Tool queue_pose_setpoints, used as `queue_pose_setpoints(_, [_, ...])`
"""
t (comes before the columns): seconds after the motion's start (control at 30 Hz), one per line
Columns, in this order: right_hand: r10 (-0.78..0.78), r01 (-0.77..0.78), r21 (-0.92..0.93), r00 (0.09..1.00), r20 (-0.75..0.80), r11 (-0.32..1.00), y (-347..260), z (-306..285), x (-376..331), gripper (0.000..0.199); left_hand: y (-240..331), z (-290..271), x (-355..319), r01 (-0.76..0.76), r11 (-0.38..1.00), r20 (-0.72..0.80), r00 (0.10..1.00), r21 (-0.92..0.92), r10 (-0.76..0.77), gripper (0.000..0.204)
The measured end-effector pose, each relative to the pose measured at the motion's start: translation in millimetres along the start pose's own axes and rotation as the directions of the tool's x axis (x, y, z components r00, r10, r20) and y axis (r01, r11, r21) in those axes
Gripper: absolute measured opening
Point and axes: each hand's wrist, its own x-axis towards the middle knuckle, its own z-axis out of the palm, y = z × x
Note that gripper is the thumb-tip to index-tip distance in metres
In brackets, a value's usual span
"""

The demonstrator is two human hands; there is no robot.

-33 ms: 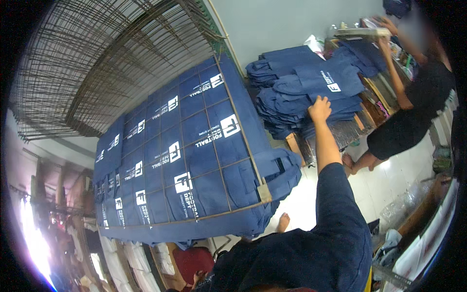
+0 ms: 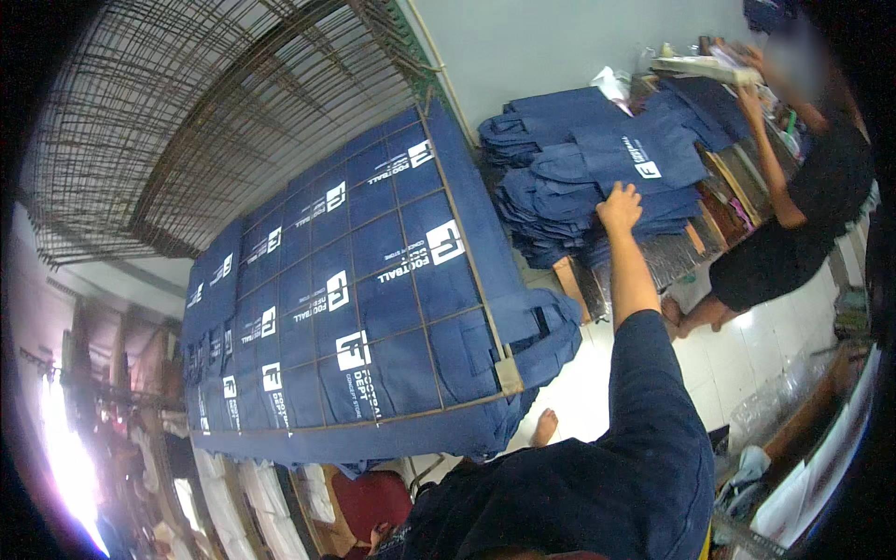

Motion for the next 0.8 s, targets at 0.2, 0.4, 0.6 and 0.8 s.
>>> queue_pose_setpoints(0.2, [0.057, -0.048, -0.071, 0.991, 0.124, 0.996, 0, 23, 34, 0.045, -2, -7, -40, 0.094, 0.995, -0.050, 0.994, 0.036, -0.093, 0.037])
queue_pose_setpoints(0.4, [0.063, -0.067, -0.076, 0.996, -0.060, 0.995, 5, 28, 35, 0.030, -25, -17, -69, 0.150, 0.986, -0.106, 0.984, 0.069, -0.142, 0.040])
queue_pose_setpoints(0.6, [0.167, 0.102, 0.535, 0.887, -0.431, 0.838, 48, -2, -12, 0.023, -67, -61, -72, 0.174, 0.970, -0.475, 0.877, 0.167, -0.075, 0.044])
queue_pose_setpoints(0.8, [0.718, -0.147, 0.984, 0.696, 0.030, 0.102, 129, 60, 13, 0.038, 25, -170, -36, -0.196, 0.963, -0.950, 0.286, -0.186, -0.126, 0.042])
